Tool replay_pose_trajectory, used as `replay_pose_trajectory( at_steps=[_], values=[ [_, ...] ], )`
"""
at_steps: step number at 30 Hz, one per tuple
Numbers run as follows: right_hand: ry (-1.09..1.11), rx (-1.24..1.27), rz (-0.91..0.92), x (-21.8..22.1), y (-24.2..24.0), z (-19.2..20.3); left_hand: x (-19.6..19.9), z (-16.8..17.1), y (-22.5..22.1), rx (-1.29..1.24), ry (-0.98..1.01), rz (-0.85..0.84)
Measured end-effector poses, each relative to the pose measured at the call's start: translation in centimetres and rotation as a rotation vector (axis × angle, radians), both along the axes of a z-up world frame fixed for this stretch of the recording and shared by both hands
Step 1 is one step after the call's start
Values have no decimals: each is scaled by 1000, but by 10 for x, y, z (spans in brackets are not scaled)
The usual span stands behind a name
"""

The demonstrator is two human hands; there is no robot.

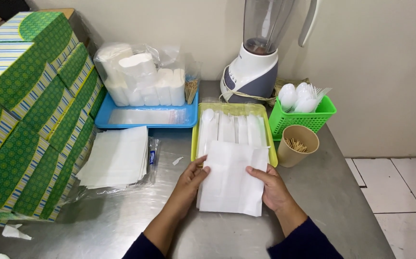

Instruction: The person folds a white napkin into a rectangular pouch, places it inside a clear plastic sleeve, and inserts a plastic spoon and fork into the pouch by hand.

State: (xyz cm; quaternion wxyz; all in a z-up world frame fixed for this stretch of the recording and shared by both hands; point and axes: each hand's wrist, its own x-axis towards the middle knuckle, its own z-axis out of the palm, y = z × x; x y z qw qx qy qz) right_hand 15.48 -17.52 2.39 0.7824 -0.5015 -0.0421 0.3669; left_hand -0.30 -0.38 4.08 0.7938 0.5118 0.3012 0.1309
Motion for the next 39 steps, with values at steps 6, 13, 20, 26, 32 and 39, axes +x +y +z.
replay_pose_trajectory(
  at_steps=[6,13,20,26,32,39],
  values=[
    [-428,-171,-30,-2,7,-2,-5,3,1,-133,-81,42],
    [-1442,-323,-370,-41,2,20,-1,-9,-5,-65,-92,96],
    [-687,-293,-4,-65,7,19,2,-33,-30,300,-123,-109],
    [-361,-250,-115,-43,3,37,-6,-3,-24,104,-18,-102],
    [-244,-267,-295,-23,-7,51,-12,29,0,33,-29,150],
    [-557,-415,-291,7,-40,45,-16,-23,62,253,-97,271]
  ],
)
